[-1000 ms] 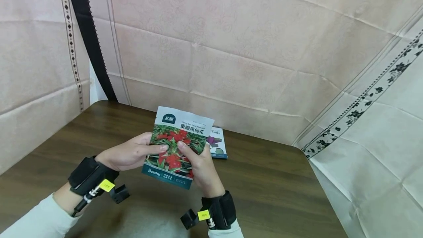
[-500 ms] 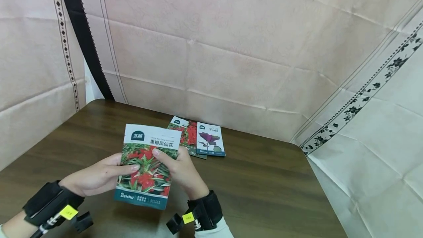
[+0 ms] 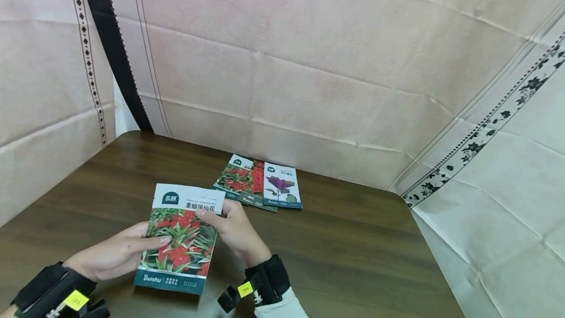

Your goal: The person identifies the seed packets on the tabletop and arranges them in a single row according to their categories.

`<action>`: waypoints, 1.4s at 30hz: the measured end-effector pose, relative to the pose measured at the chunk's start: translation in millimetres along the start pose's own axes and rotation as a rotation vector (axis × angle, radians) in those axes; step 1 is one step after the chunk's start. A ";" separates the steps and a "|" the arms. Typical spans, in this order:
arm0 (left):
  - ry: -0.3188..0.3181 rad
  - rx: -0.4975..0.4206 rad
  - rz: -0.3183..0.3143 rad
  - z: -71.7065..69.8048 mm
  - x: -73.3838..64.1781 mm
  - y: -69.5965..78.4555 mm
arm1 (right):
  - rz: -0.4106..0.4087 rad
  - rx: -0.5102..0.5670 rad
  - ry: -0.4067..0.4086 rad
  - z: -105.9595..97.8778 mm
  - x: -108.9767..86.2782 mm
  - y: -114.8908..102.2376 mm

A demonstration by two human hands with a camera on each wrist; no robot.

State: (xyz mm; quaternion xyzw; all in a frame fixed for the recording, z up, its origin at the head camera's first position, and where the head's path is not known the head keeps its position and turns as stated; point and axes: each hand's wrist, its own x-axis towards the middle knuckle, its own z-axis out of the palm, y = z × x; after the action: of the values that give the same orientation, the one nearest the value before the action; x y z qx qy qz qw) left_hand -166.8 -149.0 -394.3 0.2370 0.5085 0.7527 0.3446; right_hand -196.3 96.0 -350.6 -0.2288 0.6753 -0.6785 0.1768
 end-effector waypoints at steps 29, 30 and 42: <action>0.406 0.344 -0.007 -25.2 6.3 -7.0 | 0.169 -0.017 0.071 -6.6 8.7 32.2; 0.419 0.361 -0.008 -25.4 5.6 -6.6 | 0.174 -0.023 0.078 -7.1 9.0 32.8; 0.491 0.528 -0.033 -29.1 1.5 -8.4 | 0.171 -0.127 0.194 -11.7 14.2 39.3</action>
State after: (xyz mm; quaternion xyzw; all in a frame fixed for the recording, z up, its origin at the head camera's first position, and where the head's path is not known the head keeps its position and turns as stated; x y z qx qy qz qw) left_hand -186.0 -163.3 -412.8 0.1215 0.7569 0.6240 0.1511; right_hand -217.3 97.0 -388.5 -0.1144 0.7477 -0.6360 0.1530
